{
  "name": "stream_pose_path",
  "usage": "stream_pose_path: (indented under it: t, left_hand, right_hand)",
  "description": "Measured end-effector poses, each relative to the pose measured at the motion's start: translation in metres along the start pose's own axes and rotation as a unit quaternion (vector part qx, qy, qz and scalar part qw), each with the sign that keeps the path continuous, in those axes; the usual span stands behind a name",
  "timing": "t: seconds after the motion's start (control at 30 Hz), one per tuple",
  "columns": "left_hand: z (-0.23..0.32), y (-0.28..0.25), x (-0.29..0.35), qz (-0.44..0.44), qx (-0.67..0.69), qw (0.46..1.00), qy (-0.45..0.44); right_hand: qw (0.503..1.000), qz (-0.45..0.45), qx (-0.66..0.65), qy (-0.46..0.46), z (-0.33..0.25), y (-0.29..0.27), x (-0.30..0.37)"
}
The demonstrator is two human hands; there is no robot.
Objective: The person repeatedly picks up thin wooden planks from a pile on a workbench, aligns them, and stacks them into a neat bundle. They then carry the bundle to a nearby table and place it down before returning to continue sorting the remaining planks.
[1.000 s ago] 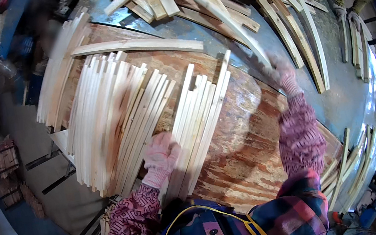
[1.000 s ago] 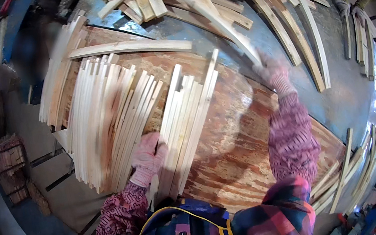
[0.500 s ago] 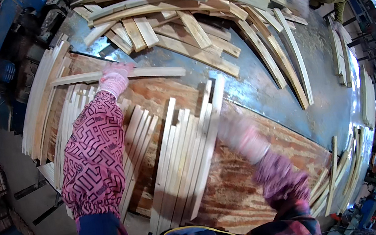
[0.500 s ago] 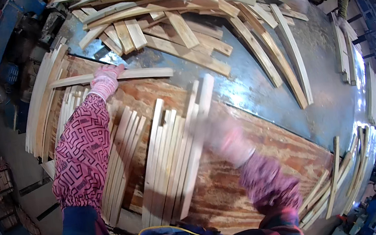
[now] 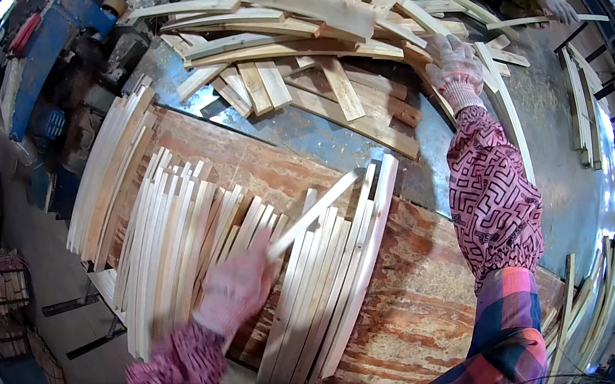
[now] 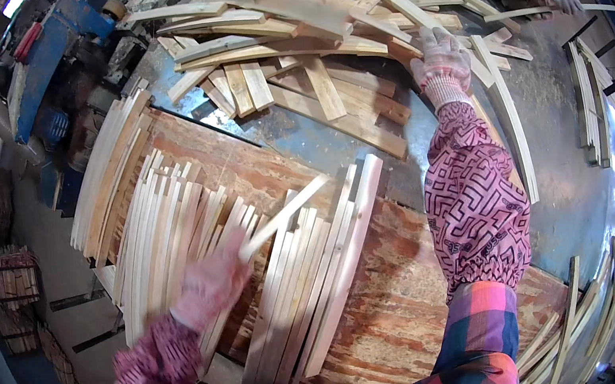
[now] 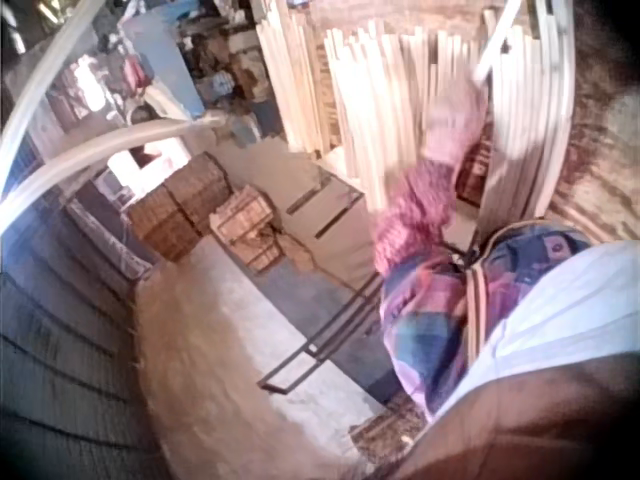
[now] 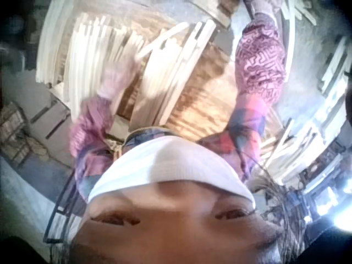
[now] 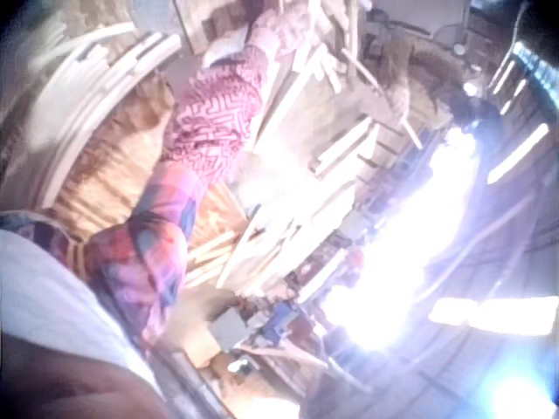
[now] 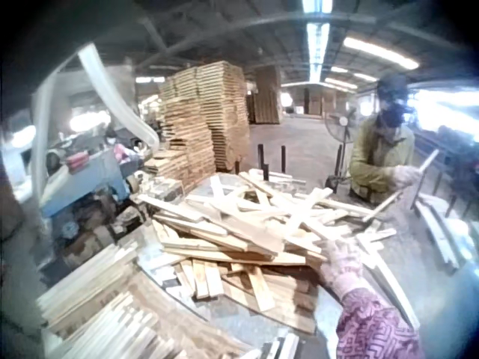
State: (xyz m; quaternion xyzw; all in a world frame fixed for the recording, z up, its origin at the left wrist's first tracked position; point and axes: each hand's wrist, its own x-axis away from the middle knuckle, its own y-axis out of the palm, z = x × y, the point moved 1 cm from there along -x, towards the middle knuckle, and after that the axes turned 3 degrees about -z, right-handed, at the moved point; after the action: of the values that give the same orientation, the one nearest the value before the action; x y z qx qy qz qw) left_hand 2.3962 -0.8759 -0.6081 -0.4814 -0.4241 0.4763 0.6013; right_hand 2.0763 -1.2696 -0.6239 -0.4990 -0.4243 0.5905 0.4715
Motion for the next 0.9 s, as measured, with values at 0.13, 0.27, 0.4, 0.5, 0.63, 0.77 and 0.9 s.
stream_pose_path:
  t: [0.13,0.27,0.4,0.5,0.63,0.77,0.9]
  left_hand:
    - [0.029,0.055,0.092,-0.211,0.112,0.924,-0.298]
    - [0.031,0.087,0.073,-0.267,0.190,0.894,-0.305]
    - [0.035,0.082,0.091,-0.334,0.242,0.829,-0.377]
    - [0.037,0.130,0.097,-0.195,0.347,0.882,-0.251]
    - [0.074,0.133,0.058,-0.236,0.235,0.908,-0.252]
    - [0.083,0.136,0.026,-0.223,0.130,0.948,-0.185]
    - [0.060,0.162,0.034,-0.175,0.166,0.956,-0.167]
  right_hand:
    - [0.995,-0.092,-0.035,-0.002,-0.019,0.004,-0.021]
    - [0.987,-0.142,-0.063,-0.043,0.099,0.131,-0.041]
    - [0.859,-0.233,-0.451,-0.067,0.038,0.044,0.129]
    - [0.666,-0.297,-0.675,0.112,0.093,0.031,0.270]
    - [0.424,-0.359,-0.762,0.332,0.131,-0.004,0.447]
    - [0.604,-0.308,-0.669,0.304,0.115,-0.036,0.522]
    - [0.532,-0.244,-0.773,0.243,0.066,-0.047,0.515]
